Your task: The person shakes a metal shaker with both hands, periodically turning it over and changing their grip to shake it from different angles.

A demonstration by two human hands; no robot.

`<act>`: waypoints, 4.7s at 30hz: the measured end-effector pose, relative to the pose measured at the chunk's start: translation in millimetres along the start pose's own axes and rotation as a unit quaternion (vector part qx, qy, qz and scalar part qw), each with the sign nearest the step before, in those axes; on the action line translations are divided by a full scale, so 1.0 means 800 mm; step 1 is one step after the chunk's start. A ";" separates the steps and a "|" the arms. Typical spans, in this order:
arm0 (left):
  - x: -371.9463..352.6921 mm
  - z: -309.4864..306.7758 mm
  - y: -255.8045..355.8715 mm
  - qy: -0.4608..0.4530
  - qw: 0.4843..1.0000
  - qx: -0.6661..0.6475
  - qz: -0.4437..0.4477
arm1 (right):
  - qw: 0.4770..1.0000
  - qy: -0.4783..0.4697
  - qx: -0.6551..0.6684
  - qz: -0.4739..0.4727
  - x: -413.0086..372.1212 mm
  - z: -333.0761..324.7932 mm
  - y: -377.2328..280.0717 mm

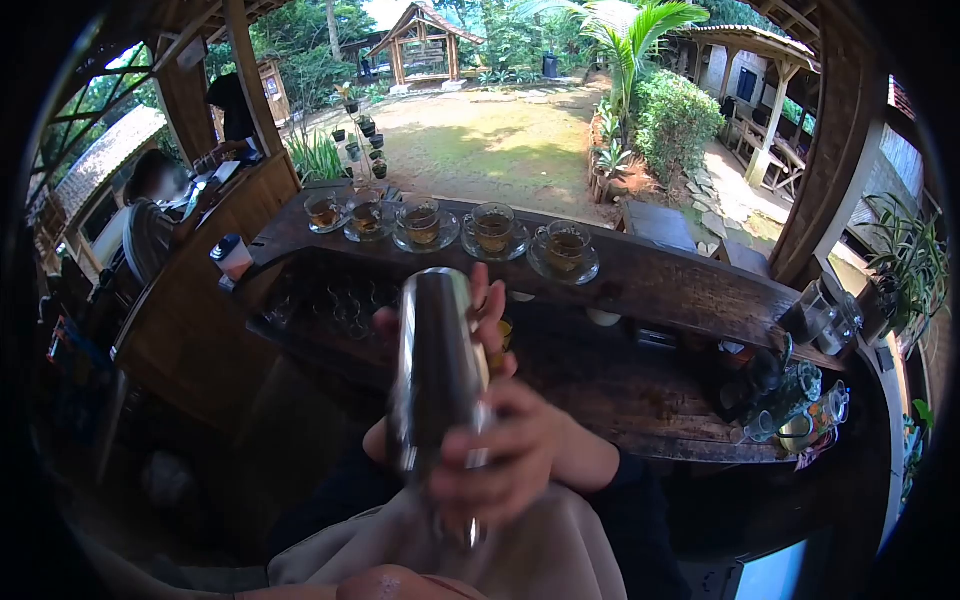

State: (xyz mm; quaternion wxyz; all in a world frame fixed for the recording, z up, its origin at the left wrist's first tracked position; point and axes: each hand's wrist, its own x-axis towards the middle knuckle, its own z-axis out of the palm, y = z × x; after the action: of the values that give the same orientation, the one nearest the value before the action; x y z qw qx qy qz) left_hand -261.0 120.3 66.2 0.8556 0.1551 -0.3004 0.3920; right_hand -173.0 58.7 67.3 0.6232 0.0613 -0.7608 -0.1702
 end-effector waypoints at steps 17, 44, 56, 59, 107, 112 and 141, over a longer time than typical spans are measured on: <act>-0.021 0.002 0.061 -0.141 0.410 0.851 0.298 | 0.580 0.181 0.440 0.661 -0.108 0.029 0.088; -0.019 -0.020 0.039 -0.112 0.405 0.826 0.375 | 0.616 0.200 0.375 0.664 -0.147 0.016 0.075; 0.006 -0.024 0.038 -0.106 0.453 0.811 0.354 | 0.642 0.182 0.338 0.664 -0.139 -0.004 0.101; -0.022 0.009 0.035 -0.204 0.376 0.792 0.436 | 0.709 0.129 0.327 0.611 -0.085 -0.003 0.076; -0.036 0.023 0.040 0.051 0.500 0.793 0.345 | 0.692 0.102 0.325 0.637 -0.067 0.026 0.073; -0.049 0.063 -0.009 -0.260 0.438 0.555 0.658 | 0.887 0.023 0.249 0.389 -0.055 0.026 0.053; -0.013 0.000 0.036 -0.212 0.437 0.755 0.441 | 0.569 0.262 0.335 0.704 -0.067 0.007 0.060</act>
State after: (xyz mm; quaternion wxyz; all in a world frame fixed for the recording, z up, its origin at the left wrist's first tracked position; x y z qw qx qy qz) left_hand -288.3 132.3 60.7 0.0207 0.6641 -0.0849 0.7425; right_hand -161.6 120.9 32.9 0.6532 -0.2469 -0.3698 0.6129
